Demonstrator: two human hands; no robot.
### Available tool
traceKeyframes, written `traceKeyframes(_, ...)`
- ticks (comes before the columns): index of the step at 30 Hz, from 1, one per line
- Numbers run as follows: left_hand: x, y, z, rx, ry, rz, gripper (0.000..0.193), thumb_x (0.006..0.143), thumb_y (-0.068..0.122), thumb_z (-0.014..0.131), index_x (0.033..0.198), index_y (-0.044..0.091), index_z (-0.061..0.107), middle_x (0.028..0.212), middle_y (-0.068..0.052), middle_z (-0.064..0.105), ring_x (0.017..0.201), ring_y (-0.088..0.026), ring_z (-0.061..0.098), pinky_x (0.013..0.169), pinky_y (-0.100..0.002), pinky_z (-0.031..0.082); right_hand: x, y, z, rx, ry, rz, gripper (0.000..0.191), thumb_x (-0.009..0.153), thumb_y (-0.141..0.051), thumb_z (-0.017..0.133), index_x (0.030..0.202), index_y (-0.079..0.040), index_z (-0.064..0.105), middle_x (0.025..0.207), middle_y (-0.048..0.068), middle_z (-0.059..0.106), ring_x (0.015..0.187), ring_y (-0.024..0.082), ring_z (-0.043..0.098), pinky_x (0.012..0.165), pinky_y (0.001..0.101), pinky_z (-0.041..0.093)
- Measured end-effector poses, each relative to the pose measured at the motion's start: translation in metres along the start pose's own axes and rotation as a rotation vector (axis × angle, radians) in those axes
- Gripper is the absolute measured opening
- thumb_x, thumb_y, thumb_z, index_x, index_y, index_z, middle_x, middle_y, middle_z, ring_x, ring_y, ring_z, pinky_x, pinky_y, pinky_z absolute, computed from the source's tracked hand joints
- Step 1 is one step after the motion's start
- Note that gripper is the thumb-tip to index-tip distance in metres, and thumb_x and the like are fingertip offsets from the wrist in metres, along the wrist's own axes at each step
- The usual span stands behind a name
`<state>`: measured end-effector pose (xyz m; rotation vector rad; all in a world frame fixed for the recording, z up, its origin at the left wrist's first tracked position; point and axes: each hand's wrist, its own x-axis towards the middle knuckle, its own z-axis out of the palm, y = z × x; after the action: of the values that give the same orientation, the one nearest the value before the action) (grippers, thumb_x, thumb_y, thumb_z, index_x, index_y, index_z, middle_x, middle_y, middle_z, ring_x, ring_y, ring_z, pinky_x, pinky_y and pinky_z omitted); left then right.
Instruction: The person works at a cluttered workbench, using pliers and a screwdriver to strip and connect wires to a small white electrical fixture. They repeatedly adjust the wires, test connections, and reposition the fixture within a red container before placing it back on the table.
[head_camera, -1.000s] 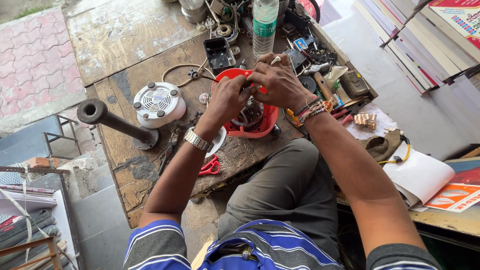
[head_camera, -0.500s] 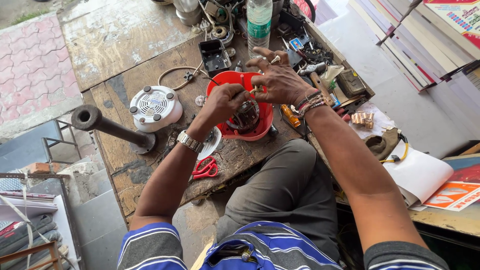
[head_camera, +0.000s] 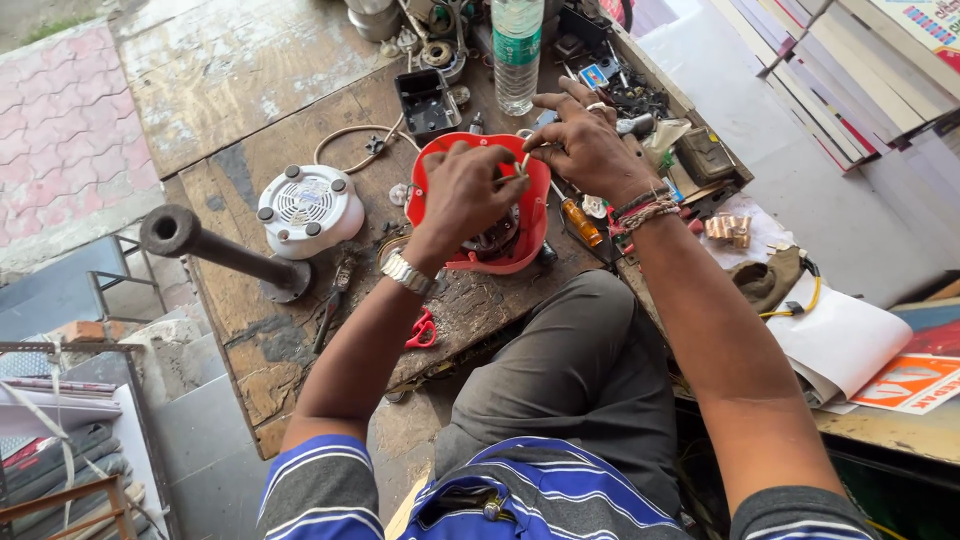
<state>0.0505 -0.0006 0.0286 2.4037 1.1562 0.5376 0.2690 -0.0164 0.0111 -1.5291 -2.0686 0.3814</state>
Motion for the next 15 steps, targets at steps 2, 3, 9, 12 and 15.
traceKeyframes(2, 0.001, 0.002, 0.004, 0.048, 0.026, -0.004, 0.027, 0.091, 0.036, 0.074, 0.104, 0.012, 0.077, 0.083, -0.004, 0.073, 0.088, -0.022, 0.057, 0.084, -0.044, 0.033, 0.001, -0.001, 0.000, 0.009, -0.001, -0.020, 0.018, 0.092, -0.031, 0.079, 0.106, -0.020, 0.081, 0.156, 0.009, 0.050, 0.153, 0.034, 0.021, 0.120, 0.0534, 0.014)
traceKeyframes(3, 0.003, 0.001, 0.006, 0.071, 0.037, -0.001, 0.025, 0.093, 0.034, 0.073, 0.103, 0.012, 0.077, 0.085, -0.004, 0.074, 0.091, -0.021, 0.058, 0.086, -0.044, 0.033, 0.001, 0.000, 0.001, 0.011, 0.002, -0.025, 0.018, 0.092, -0.031, 0.079, 0.106, -0.020, 0.081, 0.155, 0.010, 0.049, 0.152, 0.035, 0.021, 0.120, 0.0539, 0.014)
traceKeyframes(9, 0.013, -0.020, 0.020, -0.102, 0.193, 0.171, 0.033, 0.091, 0.024, 0.074, 0.121, 0.008, 0.073, 0.095, -0.007, 0.074, 0.095, -0.022, 0.062, 0.089, -0.041, 0.040, 0.001, 0.002, 0.012, 0.011, 0.055, -0.031, 0.016, 0.092, -0.033, 0.078, 0.101, -0.020, 0.080, 0.143, 0.001, 0.061, 0.154, 0.030, 0.025, 0.123, 0.0529, 0.016)
traceKeyframes(12, 0.012, -0.031, 0.020, -0.209, 0.066, 0.174, 0.047, 0.082, 0.017, 0.078, 0.126, 0.003, 0.068, 0.092, -0.012, 0.072, 0.088, -0.025, 0.061, 0.086, -0.041, 0.041, 0.001, 0.006, 0.017, -0.026, 0.062, 0.005, 0.015, 0.091, -0.031, 0.078, 0.099, -0.019, 0.080, 0.139, 0.002, 0.062, 0.152, 0.030, 0.026, 0.119, 0.0551, 0.015)
traceKeyframes(15, 0.011, -0.034, 0.025, -0.166, 0.157, 0.214, 0.035, 0.094, 0.018, 0.074, 0.126, 0.005, 0.070, 0.094, -0.010, 0.073, 0.091, -0.022, 0.063, 0.089, -0.039, 0.045, -0.001, 0.010, 0.020, 0.042, 0.105, -0.010, 0.018, 0.094, -0.034, 0.078, 0.101, -0.017, 0.079, 0.139, 0.003, 0.062, 0.152, 0.032, 0.029, 0.123, 0.0525, 0.020)
